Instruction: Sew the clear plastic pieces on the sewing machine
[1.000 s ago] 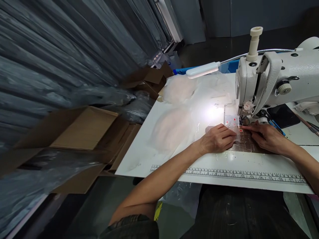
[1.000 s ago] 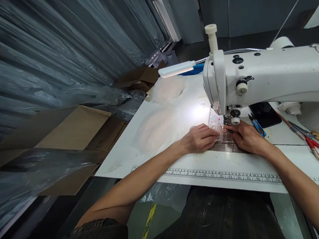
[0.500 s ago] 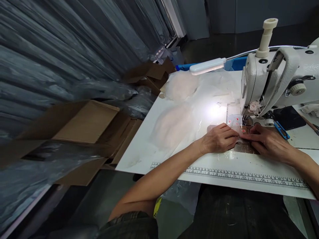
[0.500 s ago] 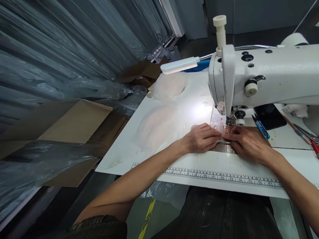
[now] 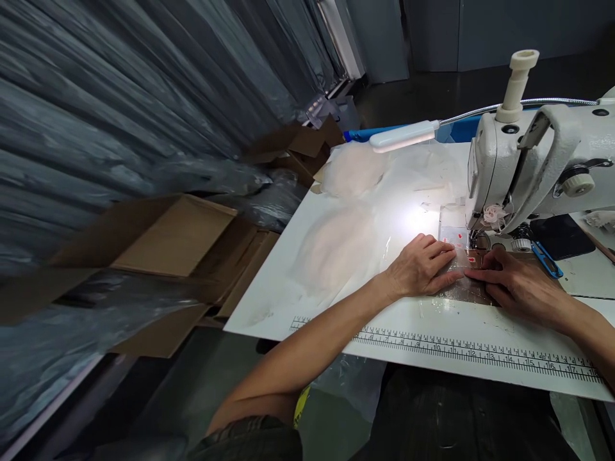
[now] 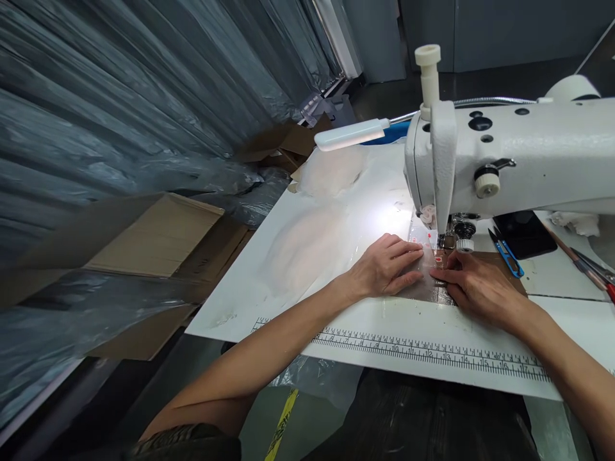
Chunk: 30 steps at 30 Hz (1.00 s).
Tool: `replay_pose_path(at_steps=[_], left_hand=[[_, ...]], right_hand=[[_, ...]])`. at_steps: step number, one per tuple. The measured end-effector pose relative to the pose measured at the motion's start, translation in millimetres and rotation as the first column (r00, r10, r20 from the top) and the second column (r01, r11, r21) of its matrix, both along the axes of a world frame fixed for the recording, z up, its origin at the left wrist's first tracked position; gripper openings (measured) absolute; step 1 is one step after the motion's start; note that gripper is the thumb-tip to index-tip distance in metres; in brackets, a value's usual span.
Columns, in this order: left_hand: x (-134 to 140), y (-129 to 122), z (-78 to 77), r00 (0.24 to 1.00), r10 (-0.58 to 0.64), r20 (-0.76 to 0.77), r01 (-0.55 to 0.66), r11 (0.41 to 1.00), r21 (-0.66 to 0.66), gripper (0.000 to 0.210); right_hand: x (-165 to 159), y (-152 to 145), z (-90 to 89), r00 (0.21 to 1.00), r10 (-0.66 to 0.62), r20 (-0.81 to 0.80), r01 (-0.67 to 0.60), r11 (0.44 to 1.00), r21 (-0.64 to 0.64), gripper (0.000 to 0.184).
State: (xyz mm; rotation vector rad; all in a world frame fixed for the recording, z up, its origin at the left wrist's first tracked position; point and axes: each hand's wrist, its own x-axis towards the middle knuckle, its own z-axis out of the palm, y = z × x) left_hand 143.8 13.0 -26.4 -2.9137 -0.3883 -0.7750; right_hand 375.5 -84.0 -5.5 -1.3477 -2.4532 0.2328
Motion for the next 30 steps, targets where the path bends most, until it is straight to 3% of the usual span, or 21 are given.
replay_pose_path(at_steps=[7,13,18,23,30], left_hand=[[-1.1,-0.2,-2.8,0.999,-0.025,0.030,0.027,0.998,-0.057,0.028],[0.1,-1.3,-2.2,1.000,0.008,-0.028,-0.010,0.998,-0.065,0.038],[5.3,-6.3,5.1,0.990,0.093,-0.106,-0.094,0.996,-0.004,0.046],[9.6,-3.4,17.6,0.972,0.081,-0.221,-0.067,0.995,0.068,0.046],[15.2,17.0,23.0,0.957,0.007,-0.289,-0.019,0.999,-0.038,0.044]], right_hand=[[-2.1,-0.5,3.7,1.000,-0.002,0.004,0.002,1.000,0.016,0.039],[-0.2,-0.6,1.5,1.000,-0.012,0.000,0.012,1.000,-0.006,0.039],[-1.5,-1.0,1.8,1.000,-0.014,0.009,0.014,1.000,0.012,0.038],[-4.1,-1.9,0.5,0.999,-0.049,0.021,0.048,0.996,0.070,0.038],[-1.3,2.9,-5.4,0.995,-0.100,0.013,0.099,0.992,0.077,0.037]])
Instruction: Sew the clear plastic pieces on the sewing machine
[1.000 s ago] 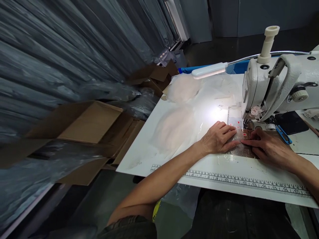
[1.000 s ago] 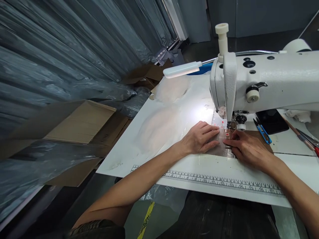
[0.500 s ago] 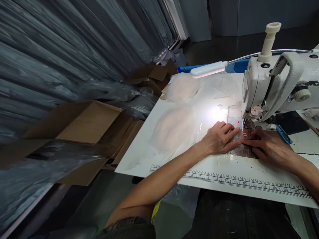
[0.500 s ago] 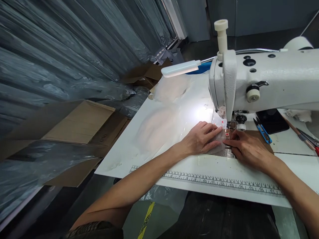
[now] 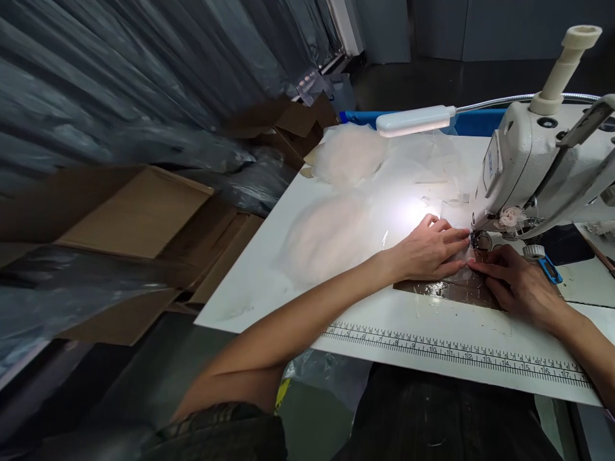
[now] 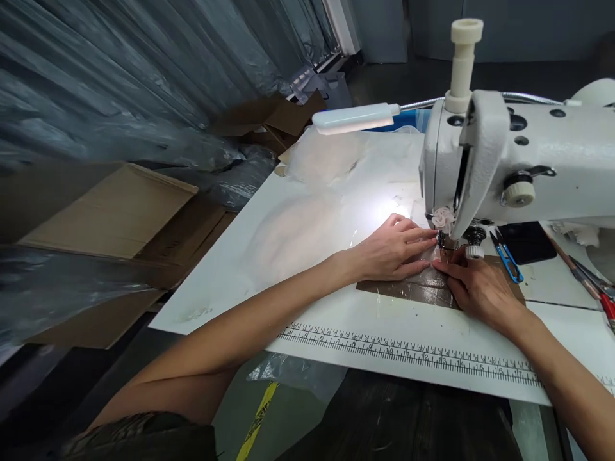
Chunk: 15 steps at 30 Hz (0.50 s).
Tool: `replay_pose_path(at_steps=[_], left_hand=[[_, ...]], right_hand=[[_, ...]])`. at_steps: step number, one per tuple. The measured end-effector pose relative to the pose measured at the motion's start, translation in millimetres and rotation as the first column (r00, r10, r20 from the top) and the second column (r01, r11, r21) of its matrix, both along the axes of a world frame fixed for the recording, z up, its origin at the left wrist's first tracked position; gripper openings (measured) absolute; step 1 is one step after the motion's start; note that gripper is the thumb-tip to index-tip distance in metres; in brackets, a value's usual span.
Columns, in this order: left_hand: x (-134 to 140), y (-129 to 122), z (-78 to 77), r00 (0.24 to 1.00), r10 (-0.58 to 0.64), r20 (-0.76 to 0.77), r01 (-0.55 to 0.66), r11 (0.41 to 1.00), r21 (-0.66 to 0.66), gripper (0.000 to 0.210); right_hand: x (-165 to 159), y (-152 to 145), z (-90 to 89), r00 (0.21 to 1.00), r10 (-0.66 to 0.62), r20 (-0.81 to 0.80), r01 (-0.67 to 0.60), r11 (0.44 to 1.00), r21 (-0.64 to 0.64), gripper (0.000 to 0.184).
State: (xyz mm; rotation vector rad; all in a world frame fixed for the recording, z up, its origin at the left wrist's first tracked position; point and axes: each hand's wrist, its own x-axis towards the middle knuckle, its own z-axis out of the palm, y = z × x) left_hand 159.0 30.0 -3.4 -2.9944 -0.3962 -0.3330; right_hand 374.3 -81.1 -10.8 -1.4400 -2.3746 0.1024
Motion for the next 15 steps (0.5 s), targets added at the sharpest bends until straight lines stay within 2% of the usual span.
replay_pose_path(at_steps=[15], left_hand=[[-1.3,-0.4,-2.1,0.999,0.042,-0.025,-0.045,0.993,-0.111,0.048]], right_hand=[[1.1,1.4,-3.5,0.999,-0.034,-0.032,0.034,0.999,-0.016,0.037]])
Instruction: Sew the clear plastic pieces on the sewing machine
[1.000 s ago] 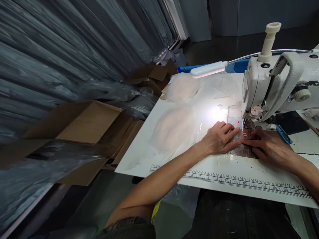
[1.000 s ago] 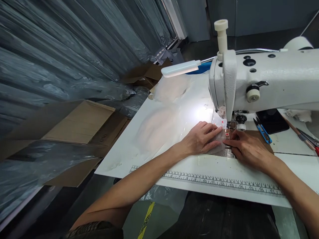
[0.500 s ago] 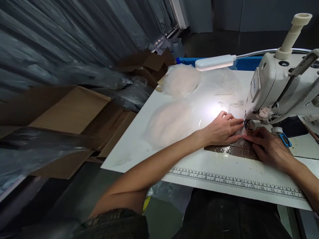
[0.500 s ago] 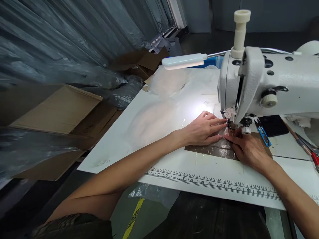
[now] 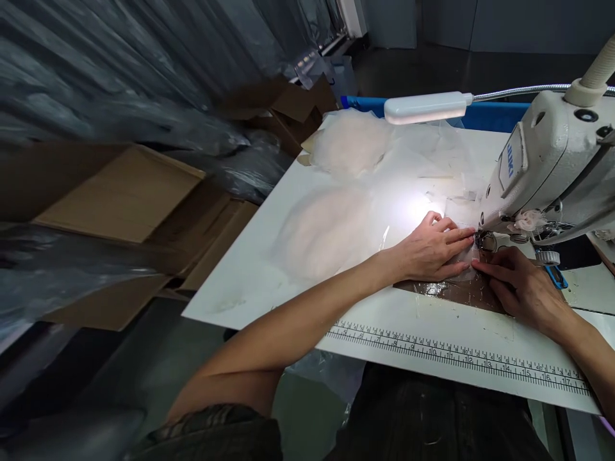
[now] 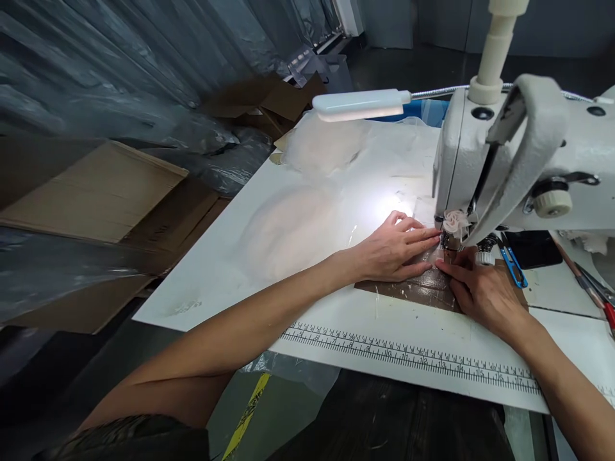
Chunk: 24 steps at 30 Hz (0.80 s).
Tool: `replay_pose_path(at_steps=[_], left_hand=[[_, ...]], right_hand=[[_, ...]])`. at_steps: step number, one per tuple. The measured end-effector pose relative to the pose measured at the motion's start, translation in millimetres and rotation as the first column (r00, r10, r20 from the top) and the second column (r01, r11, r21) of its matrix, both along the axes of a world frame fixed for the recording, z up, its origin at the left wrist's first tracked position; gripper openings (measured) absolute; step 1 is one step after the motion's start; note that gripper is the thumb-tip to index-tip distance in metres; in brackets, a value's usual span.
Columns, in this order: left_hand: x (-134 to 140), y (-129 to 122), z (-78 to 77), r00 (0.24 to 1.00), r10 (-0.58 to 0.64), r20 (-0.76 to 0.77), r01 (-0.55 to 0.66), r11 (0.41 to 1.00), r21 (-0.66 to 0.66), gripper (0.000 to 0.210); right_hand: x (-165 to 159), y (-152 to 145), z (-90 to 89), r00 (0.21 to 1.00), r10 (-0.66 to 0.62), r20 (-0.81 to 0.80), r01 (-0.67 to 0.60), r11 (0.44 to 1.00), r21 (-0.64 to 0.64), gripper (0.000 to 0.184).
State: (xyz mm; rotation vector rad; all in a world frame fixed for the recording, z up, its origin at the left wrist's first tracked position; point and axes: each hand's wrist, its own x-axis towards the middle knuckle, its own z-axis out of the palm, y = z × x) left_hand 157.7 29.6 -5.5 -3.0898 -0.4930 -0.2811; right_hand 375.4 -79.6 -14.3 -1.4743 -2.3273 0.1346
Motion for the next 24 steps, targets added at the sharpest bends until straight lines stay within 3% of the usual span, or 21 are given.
replay_pose_path(at_steps=[8,14,20,24], left_hand=[[2.0,-4.1,-7.2,0.997,0.030,0.067,-0.030,1.000,0.002,0.048],[-3.7,-2.6,-5.6,0.989,0.003,0.147,-0.014,0.997,0.075,0.044],[-8.0,1.0,0.3,0.933,-0.303,0.193,0.281,0.950,0.137,0.027],[-4.6,-2.4,-2.5,0.918,-0.366,0.152,0.351,0.929,0.118,0.023]], right_hand=[[0.7,1.0,-0.7,0.999,0.023,-0.035,-0.022,1.000,0.018,0.036],[-1.8,0.5,2.4,1.000,-0.010,-0.019,0.011,1.000,0.014,0.036],[-2.8,-0.1,2.7,0.999,-0.015,-0.029,0.015,1.000,0.011,0.038],[-1.9,-0.8,0.1,0.998,-0.048,-0.051,0.048,0.999,-0.005,0.038]])
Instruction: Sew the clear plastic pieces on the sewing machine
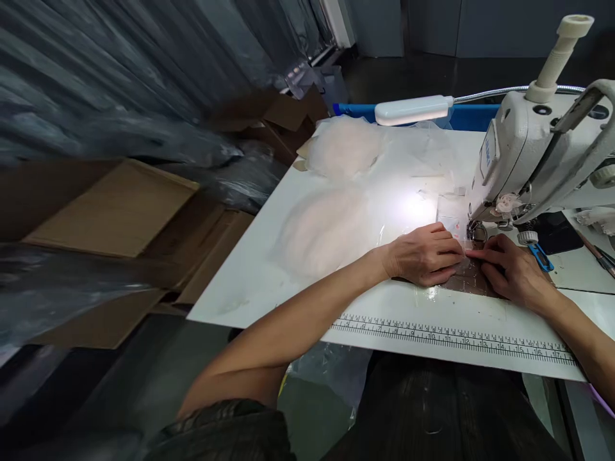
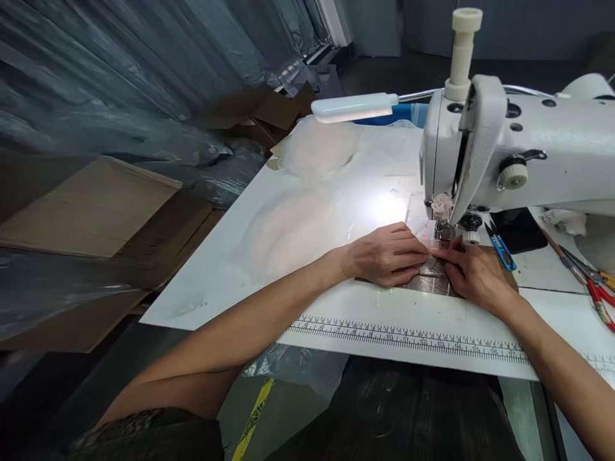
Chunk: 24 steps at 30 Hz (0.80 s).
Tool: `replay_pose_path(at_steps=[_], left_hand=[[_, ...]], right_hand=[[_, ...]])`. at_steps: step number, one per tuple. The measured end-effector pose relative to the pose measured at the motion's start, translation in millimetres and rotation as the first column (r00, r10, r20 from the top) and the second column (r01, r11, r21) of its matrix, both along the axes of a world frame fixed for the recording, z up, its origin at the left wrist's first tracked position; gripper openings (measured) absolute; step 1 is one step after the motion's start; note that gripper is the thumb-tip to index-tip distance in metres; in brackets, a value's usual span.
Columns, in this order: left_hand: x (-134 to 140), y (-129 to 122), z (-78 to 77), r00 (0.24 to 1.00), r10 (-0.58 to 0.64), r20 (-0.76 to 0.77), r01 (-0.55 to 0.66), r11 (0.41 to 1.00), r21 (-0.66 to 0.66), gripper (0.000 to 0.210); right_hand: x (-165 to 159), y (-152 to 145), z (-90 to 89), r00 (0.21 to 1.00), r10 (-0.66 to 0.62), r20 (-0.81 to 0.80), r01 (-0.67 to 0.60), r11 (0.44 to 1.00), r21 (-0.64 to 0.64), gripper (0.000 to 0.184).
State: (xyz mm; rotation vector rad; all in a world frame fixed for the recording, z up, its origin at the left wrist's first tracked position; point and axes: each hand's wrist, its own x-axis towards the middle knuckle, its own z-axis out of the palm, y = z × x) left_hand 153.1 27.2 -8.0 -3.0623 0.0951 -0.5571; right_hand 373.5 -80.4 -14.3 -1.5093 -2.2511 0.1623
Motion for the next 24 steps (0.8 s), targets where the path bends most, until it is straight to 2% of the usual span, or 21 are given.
replay_pose_path(at_steps=[10,16,24], left_hand=[[0.0,-1.1,-2.7,1.000,0.003,0.002,-0.003,1.000,-0.020,0.024],[1.4,-4.0,1.7,0.997,0.058,-0.060,-0.061,0.997,-0.045,0.026],[3.8,-8.5,2.3,0.994,0.103,-0.024,-0.104,0.994,-0.036,0.025]], right_hand=[[-0.6,-0.4,-7.0,1.000,-0.005,-0.028,0.006,0.999,0.039,0.037],[-1.6,-2.4,-3.8,1.000,-0.011,0.015,0.011,1.000,0.008,0.036],[-5.8,-4.8,1.4,0.999,-0.013,0.047,0.014,1.000,-0.014,0.035]])
